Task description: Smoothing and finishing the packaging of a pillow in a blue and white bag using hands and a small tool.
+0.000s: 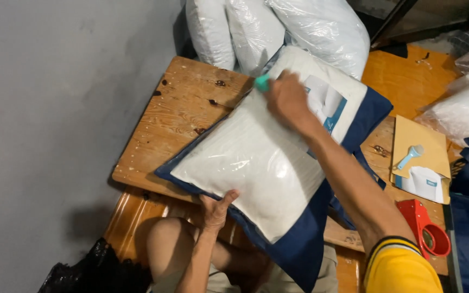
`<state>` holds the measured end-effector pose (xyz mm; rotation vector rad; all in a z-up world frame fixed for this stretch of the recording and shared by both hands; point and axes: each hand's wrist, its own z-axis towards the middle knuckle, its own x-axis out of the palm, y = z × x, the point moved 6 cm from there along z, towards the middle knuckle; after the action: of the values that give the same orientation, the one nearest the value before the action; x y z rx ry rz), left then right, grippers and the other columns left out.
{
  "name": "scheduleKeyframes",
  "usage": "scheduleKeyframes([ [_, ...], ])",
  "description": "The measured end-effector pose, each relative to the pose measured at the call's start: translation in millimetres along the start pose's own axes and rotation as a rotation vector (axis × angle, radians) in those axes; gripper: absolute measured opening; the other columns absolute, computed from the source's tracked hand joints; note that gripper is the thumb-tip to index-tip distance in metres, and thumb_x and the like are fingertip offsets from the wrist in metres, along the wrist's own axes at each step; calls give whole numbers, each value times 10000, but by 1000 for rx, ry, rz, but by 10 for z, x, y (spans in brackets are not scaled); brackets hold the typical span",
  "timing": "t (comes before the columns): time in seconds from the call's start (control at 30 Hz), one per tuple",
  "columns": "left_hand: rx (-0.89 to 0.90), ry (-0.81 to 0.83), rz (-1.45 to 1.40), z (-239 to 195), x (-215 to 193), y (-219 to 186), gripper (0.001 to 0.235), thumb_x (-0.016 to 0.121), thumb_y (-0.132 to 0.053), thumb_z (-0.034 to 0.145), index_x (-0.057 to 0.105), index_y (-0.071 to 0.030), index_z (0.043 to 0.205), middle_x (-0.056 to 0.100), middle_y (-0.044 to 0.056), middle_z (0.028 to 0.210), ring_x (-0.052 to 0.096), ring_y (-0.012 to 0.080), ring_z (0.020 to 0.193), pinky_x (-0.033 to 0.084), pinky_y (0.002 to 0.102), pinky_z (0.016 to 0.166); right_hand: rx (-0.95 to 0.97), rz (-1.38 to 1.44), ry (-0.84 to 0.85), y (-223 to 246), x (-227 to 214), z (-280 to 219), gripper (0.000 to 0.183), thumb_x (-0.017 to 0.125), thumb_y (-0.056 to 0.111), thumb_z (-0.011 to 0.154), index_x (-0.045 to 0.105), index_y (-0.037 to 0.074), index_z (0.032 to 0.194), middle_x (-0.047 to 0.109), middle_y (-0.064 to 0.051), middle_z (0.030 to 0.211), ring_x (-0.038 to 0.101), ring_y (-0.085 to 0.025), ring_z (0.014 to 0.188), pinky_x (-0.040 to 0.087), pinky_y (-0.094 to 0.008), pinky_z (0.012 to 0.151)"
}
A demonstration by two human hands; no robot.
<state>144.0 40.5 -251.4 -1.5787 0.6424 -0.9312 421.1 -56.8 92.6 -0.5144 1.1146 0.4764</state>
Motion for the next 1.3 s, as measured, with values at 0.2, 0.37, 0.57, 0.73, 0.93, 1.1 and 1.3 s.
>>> scheduleKeyframes([
  [0.2, 3, -54, -76, -3, 47, 451, 730, 1005, -140, 600, 702, 24, 1243, 725, 117, 1250, 620, 240, 1215, 447, 532, 1087, -425, 601, 512, 1741, -883, -601, 401, 659, 321, 935, 682, 91, 1262, 607, -226, 1148, 604, -458, 1104, 552, -545, 880],
  [0.37, 58, -33, -142, -26, 56, 282, 757, 990, -98, 649, 626, 83, 1287, 680, 112, 1329, 544, 172, 1248, 424, 478, 1107, -223, 80, 106, 586, 123, 925, 578, 894, 547, 680, 789, 174, 1109, 662, -180, 1078, 662, -399, 997, 554, -560, 832],
  [0.57, 48, -2, -44, -135, 73, -550, 708, 983, -166, 663, 664, 51, 1257, 719, 119, 1270, 607, 222, 1231, 443, 514, 1099, 151, 206, 272, 490, -12, 599, 420, 444, 263, 1039, 787, 20, 1022, 730, -228, 965, 707, -438, 968, 538, -587, 785],
  [0.73, -1, 16, 96, -94, 56, -473, 745, 997, -271, 661, 687, 29, 1268, 723, 142, 1275, 631, 282, 1238, 411, 547, 1117, -471, 671, 179, 1822, -290, -176, 168, 718, 273, 848, 739, 106, 849, 730, -143, 816, 687, -356, 805, 524, -421, 737],
  [0.93, -51, 1, 72, -119, 106, -318, 797, 997, -311, 671, 659, 47, 1298, 692, 161, 1318, 573, 295, 1300, 367, 513, 1167, -240, 150, 66, 1161, -290, 622, 226, 802, 512, 720, 739, 315, 811, 698, -137, 736, 681, -389, 687, 493, -493, 569],
  [1.1, -46, 17, 102, -59, 92, 20, 900, 1015, -377, 648, 622, 23, 1351, 649, 153, 1385, 535, 291, 1347, 313, 506, 1211, 82, -18, 186, 702, 378, 362, 281, 705, 433, 861, 809, 174, 834, 743, -164, 795, 746, -385, 785, 554, -515, 611],
  [1.3, 35, 21, -54, -211, 105, -1529, 787, 997, -236, 641, 660, -58, 1330, 686, 95, 1315, 544, 222, 1298, 480, 519, 1090, -472, 258, 303, 2125, -591, -646, 190, 648, 298, 766, 745, 141, 816, 650, -168, 960, 625, -367, 865, 456, -449, 672],
])
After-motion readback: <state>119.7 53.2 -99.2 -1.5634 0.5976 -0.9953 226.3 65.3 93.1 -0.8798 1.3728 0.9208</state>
